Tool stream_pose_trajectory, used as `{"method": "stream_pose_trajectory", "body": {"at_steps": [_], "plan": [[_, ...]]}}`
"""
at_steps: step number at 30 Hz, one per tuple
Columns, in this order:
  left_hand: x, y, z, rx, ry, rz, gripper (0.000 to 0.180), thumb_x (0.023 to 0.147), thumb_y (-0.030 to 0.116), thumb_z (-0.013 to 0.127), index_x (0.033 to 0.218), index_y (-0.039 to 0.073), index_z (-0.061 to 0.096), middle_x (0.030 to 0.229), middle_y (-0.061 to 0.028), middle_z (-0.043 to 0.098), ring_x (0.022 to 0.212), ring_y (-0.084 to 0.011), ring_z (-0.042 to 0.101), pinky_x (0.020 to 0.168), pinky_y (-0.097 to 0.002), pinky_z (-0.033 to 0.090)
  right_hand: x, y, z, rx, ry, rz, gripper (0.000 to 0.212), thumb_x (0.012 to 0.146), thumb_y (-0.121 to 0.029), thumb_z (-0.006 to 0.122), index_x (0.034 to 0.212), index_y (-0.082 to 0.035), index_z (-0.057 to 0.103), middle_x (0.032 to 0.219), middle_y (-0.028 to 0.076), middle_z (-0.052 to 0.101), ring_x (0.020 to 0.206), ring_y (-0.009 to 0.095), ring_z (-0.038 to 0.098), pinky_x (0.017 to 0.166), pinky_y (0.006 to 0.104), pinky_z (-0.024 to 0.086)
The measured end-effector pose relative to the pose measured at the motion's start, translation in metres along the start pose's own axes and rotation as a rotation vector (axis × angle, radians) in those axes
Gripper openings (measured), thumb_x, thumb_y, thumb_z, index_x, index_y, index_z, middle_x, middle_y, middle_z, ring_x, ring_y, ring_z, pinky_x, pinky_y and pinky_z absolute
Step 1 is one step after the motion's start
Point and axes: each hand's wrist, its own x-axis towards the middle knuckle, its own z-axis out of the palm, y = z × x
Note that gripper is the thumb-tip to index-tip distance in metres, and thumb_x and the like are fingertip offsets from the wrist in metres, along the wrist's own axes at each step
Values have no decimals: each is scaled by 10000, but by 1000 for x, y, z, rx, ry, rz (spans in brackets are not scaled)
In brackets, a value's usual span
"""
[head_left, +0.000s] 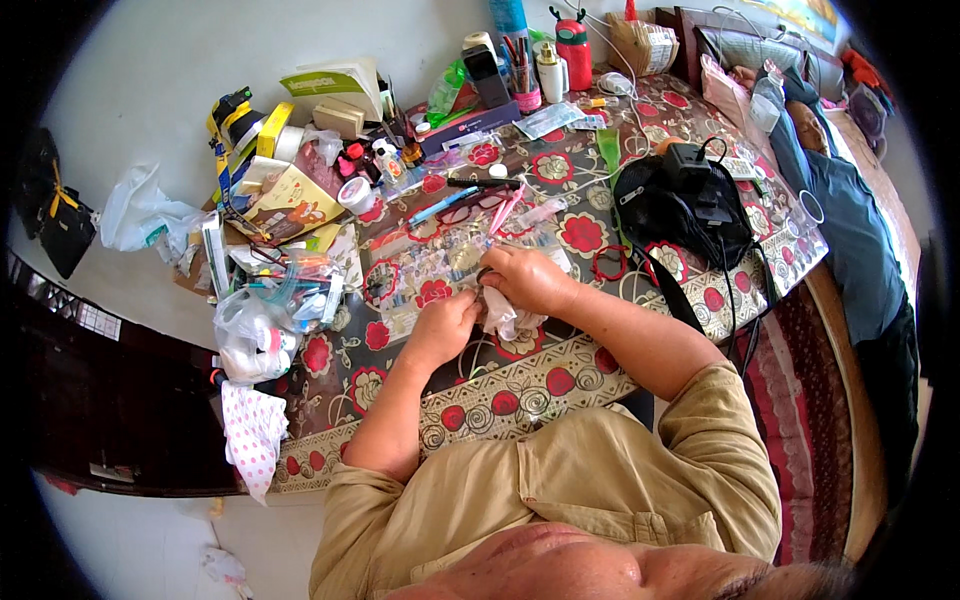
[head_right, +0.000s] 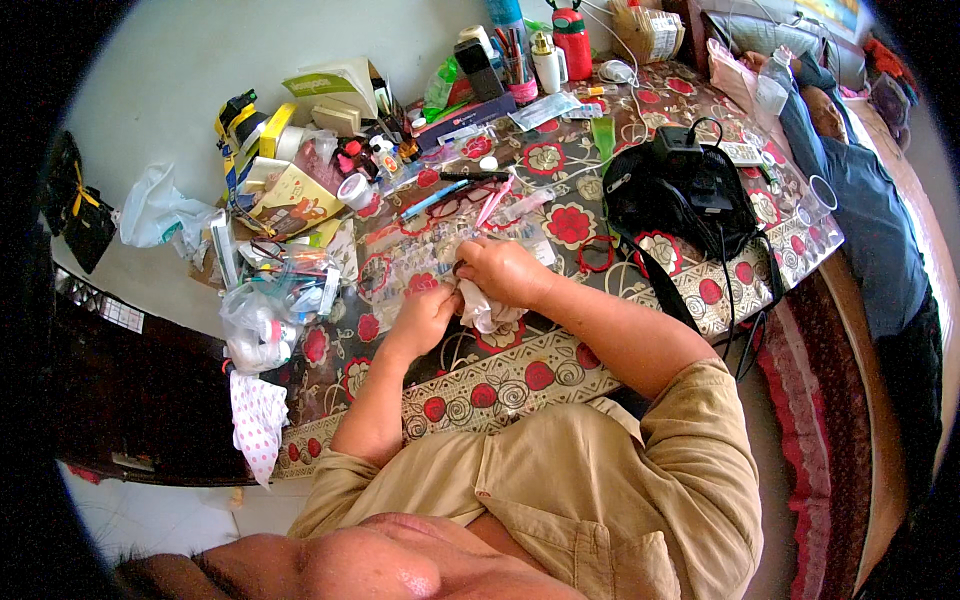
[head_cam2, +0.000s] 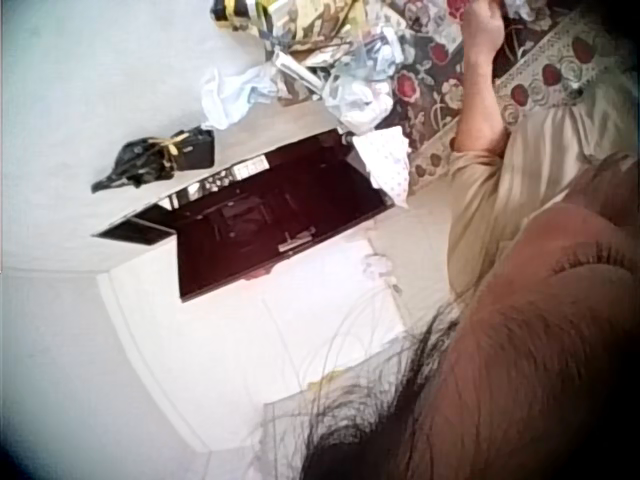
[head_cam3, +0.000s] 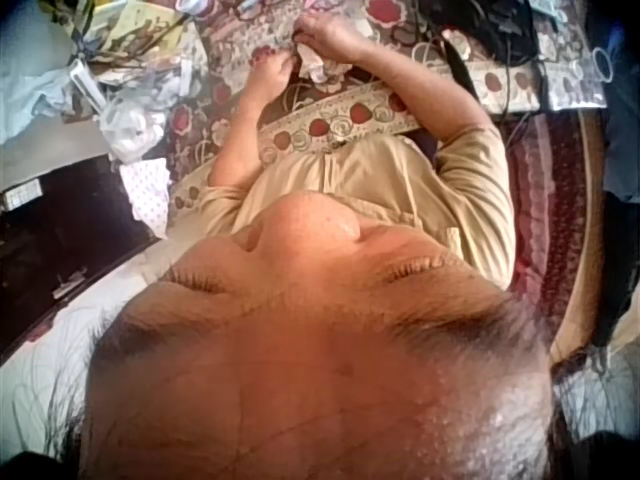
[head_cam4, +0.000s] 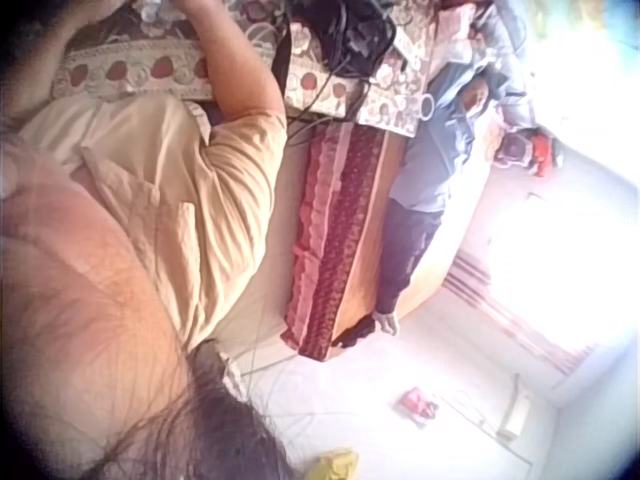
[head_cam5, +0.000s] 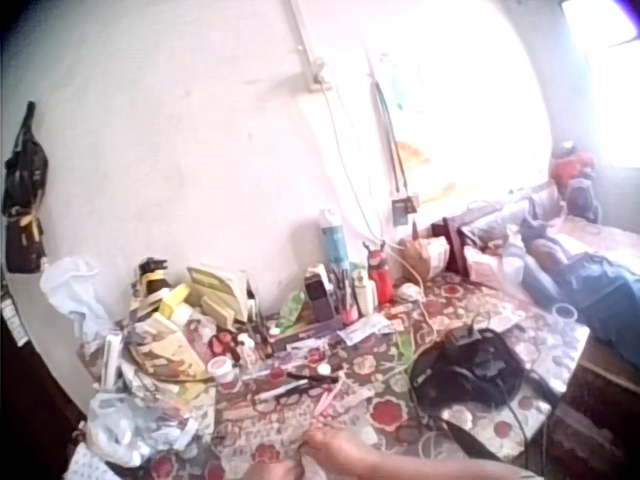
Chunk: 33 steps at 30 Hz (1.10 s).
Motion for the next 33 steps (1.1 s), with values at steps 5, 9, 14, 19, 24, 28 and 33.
{"method": "stream_pose_trajectory", "body": {"at_steps": [5, 9, 14, 19, 24, 28, 33], "plan": [[-2, 6, -14, 155, -54, 19, 141, 841, 174, 505, 818, 45, 557, 745, -167, 582, 730, -360, 564, 595, -408, 421, 0, -2, -5, -26, -37, -139, 178, 773, -144, 606, 883, -34, 521, 782, 143, 572, 741, 338, 575, 636, 387, 469], [1, 4, 4, 5, 120, 99, 129, 835, 149, 508, 803, 25, 517, 696, -195, 554, 698, -390, 547, 564, -424, 417, 2, -1, -4, 313, 20, 62, 148, 820, -113, 579, 916, -19, 519, 792, 130, 580, 722, 245, 586, 659, 322, 468], [3, 8, 20, -122, 264, 126, 100, 842, 107, 492, 811, 12, 492, 678, -211, 536, 692, -418, 533, 548, -431, 403, 4, -8, -1, 573, 84, 255, 179, 833, -138, 575, 922, 11, 528, 825, 154, 599, 779, 238, 592, 690, 334, 463], [3, 8, 24, -232, 291, 71, 87, 849, 91, 469, 818, 11, 486, 698, -215, 539, 704, -422, 530, 556, -410, 413, 3, -4, 2, 674, 49, 203, 189, 844, -139, 575, 940, 15, 522, 834, 108, 605, 798, 167, 570, 713, 304, 460], [3, 2, 26, -200, 255, 66, 98, 856, 87, 449, 829, -1, 484, 705, -191, 554, 691, -341, 558, 569, -375, 425, 3, 3, 6, 666, 19, 146, 191, 851, -138, 580, 958, 6, 514, 861, 79, 621, 802, 108, 554, 709, 280, 459], [5, 10, 13, -124, 188, 48, 100, 845, 105, 468, 832, 8, 485, 746, -215, 559, 738, -404, 554, 584, -418, 425, -2, -4, -2, 541, 82, 177, 239, 812, -148, 622, 957, 10, 516, 845, 135, 628, 798, 186, 602, 690, 316, 468], [0, 17, -3, -44, 106, 12, 137, 854, 156, 488, 844, 20, 507, 756, -212, 566, 746, -402, 553, 597, -429, 424, 0, -12, -17, 250, 30, 151, 298, 757, -180, 654, 957, -3, 521, 827, 189, 598, 798, 342, 591, 664, 365, 465]]}}
